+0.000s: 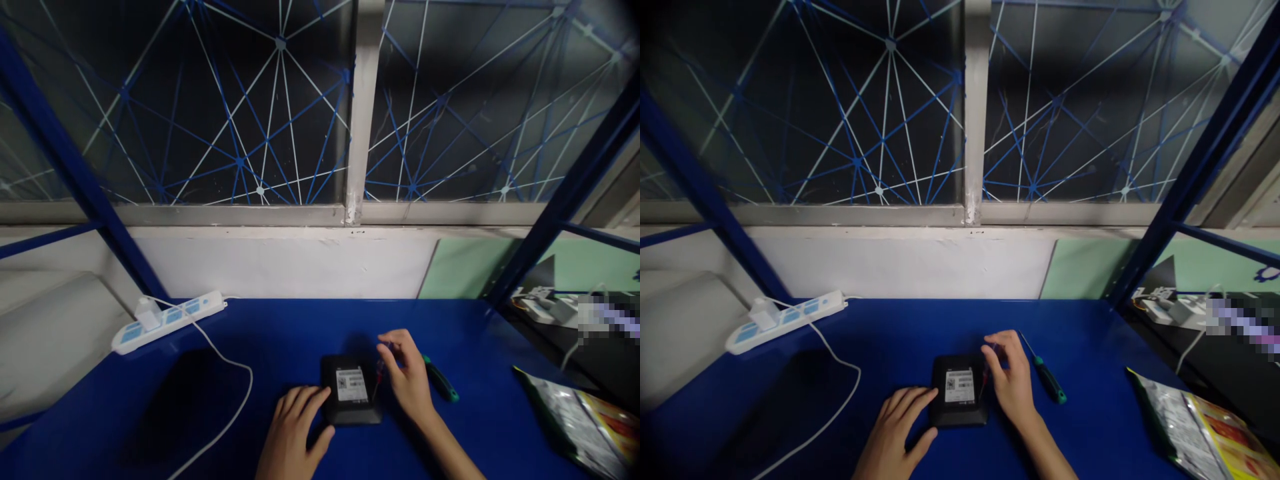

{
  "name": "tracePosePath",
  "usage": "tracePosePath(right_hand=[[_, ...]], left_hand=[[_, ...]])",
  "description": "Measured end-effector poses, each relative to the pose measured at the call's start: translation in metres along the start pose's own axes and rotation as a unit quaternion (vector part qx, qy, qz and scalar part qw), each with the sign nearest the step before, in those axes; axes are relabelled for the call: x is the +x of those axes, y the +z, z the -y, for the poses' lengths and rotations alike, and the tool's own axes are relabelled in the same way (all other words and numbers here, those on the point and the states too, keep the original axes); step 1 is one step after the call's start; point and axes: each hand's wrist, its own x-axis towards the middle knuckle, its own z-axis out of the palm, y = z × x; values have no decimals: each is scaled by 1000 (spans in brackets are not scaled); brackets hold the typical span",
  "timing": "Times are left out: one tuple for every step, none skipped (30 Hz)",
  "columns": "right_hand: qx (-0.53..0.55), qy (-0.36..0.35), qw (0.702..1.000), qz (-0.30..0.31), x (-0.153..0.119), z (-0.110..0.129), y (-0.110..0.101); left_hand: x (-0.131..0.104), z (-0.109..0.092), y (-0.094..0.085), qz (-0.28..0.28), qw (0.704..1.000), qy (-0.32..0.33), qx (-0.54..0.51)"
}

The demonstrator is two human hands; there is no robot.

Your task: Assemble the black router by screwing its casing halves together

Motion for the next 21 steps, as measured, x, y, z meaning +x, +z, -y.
tracePosePath(right_hand=[[-6, -7, 1000, -1, 1, 1, 0], [-10, -12, 1000, -2, 1, 1, -1], [-11, -17, 1000, -2, 2, 2, -1], [-9, -19, 1000, 1, 2, 2, -1], [-4, -18, 1000, 4, 3, 3, -1], [5, -13, 1000, 9, 3, 3, -1], [17, -3, 1000, 17, 2, 4, -1], [31, 11, 999, 26, 2, 5, -1], [45, 30, 998, 35, 1, 6, -1], [58, 50, 996, 40, 1, 7, -1], [68, 68, 994, 42, 0, 8, -2], [75, 83, 993, 44, -1, 9, -2], [80, 93, 991, 45, -1, 11, -3], [82, 97, 991, 46, -2, 11, -4], [84, 97, 991, 48, -2, 12, -4], [83, 90, 991, 48, -2, 12, -5], [81, 80, 992, 45, -1, 13, -5], [76, 65, 994, 39, -1, 12, -5], [66, 47, 996, 31, 0, 12, -5], [53, 28, 998, 22, 1, 12, -5], [38, 9, 999, 15, 2, 12, -5]], left_hand=[[0, 0, 0, -3, 1000, 2, 2], [0, 1, 0, -4, 1000, 5, 3], [1, 1, -1, -4, 1000, 8, 3], [1, 1, -1, -4, 1000, 10, 3], [1, 1, -1, -3, 1000, 10, 3], [2, 1, -1, 0, 1000, 9, 2], [2, 1, -1, 3, 1000, 8, 1], [2, 1, -1, 5, 1000, 7, 0], [2, 1, -1, 6, 1000, 6, -1], [2, 0, -1, 7, 1000, 5, -2], [2, 0, 0, 6, 1000, 4, -2], [2, 0, 0, 5, 1000, 3, -2], [2, 0, 0, 4, 1000, 1, -2], [1, -1, 0, 4, 1000, -1, -1], [1, -1, -1, 3, 1000, -3, 0], [1, -1, -1, 2, 1000, -4, 1], [1, -2, -1, 1, 1000, -4, 3], [1, -2, -2, -1, 1000, -3, 4], [1, -2, -2, -4, 1000, -1, 5], [1, -2, -2, -6, 1000, 1, 7], [1, -1, -1, -9, 1000, 3, 7]])
